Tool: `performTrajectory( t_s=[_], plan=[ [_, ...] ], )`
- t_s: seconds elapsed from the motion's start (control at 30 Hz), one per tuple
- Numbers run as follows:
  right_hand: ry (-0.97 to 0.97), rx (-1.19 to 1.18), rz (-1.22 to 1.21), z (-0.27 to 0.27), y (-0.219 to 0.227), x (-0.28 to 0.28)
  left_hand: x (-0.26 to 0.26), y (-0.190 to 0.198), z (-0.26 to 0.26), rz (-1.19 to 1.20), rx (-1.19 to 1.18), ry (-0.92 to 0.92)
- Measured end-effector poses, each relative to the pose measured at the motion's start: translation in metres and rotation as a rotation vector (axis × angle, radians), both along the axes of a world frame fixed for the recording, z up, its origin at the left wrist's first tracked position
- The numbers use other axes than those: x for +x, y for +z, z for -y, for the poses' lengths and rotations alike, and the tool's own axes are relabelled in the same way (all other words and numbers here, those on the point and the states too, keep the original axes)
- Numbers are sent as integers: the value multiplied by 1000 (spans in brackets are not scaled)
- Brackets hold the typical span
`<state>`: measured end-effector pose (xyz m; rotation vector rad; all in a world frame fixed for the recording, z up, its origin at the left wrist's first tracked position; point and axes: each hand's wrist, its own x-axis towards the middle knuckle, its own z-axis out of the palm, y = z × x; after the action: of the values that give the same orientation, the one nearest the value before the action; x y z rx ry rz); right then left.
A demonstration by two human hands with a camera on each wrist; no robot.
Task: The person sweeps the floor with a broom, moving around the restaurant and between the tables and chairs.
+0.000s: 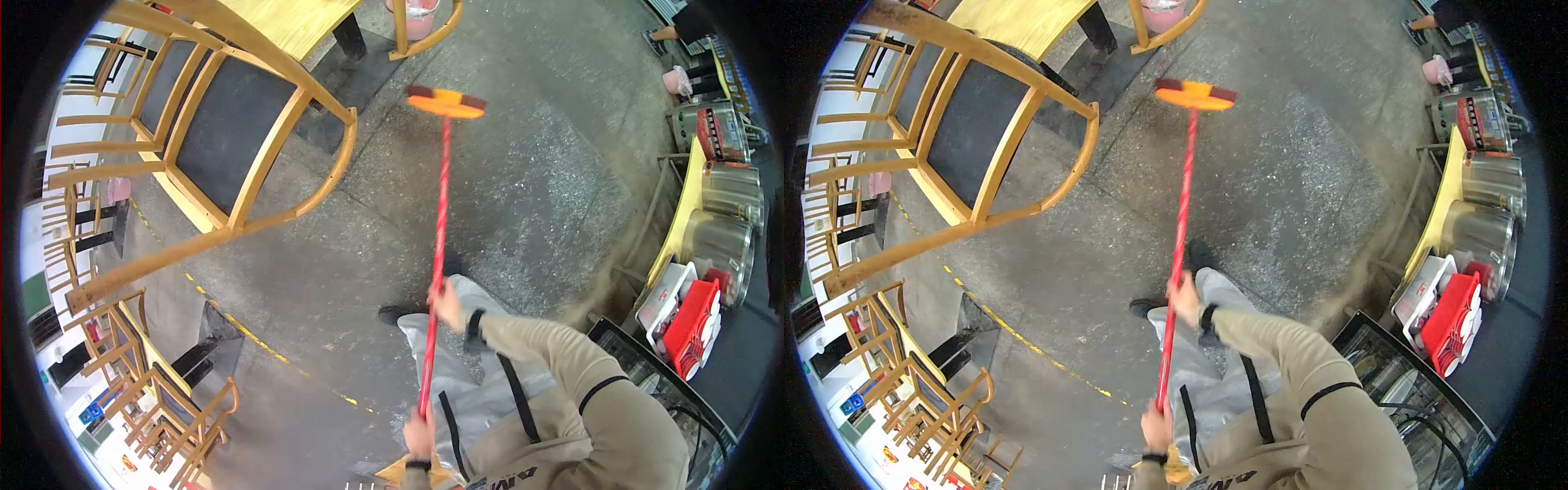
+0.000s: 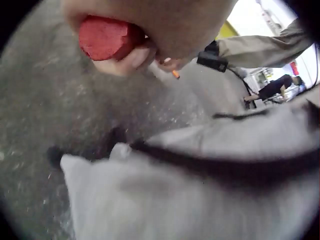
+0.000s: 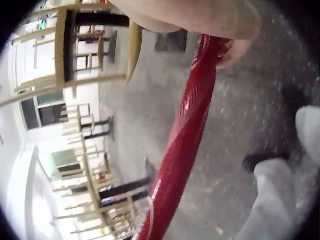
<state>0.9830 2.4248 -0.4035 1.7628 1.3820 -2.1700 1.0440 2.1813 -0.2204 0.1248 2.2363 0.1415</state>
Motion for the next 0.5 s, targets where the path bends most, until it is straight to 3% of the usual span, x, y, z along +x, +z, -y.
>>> performTrajectory(
  t_s=[0.03,0.07,0.1,0.17,0.23,0.3,0.37,0.43,0.5],
  plan=[
    [-75,273,-85,-22,-39,-3,-26,-12,-36,-1,85,-40],
    [-121,266,-21,-58,-52,-11,-40,-39,-58,-51,146,-117],
    [-130,424,-142,-90,-89,-9,-65,-46,-96,-58,192,-185],
    [-148,284,6,-161,-87,-17,-97,-56,-157,-93,276,-235],
    [-195,282,94,-197,-102,-12,-110,-63,-191,-130,341,-325],
    [-13,333,164,-212,-102,-6,-111,-58,-191,-139,351,-358],
    [-23,257,254,-201,-89,-10,-106,-64,-171,-125,370,-345],
    [174,404,312,-176,-147,20,-93,-67,-143,-52,343,-322],
    [277,464,540,-120,-110,18,-83,-72,-101,27,284,-280]
  ],
)
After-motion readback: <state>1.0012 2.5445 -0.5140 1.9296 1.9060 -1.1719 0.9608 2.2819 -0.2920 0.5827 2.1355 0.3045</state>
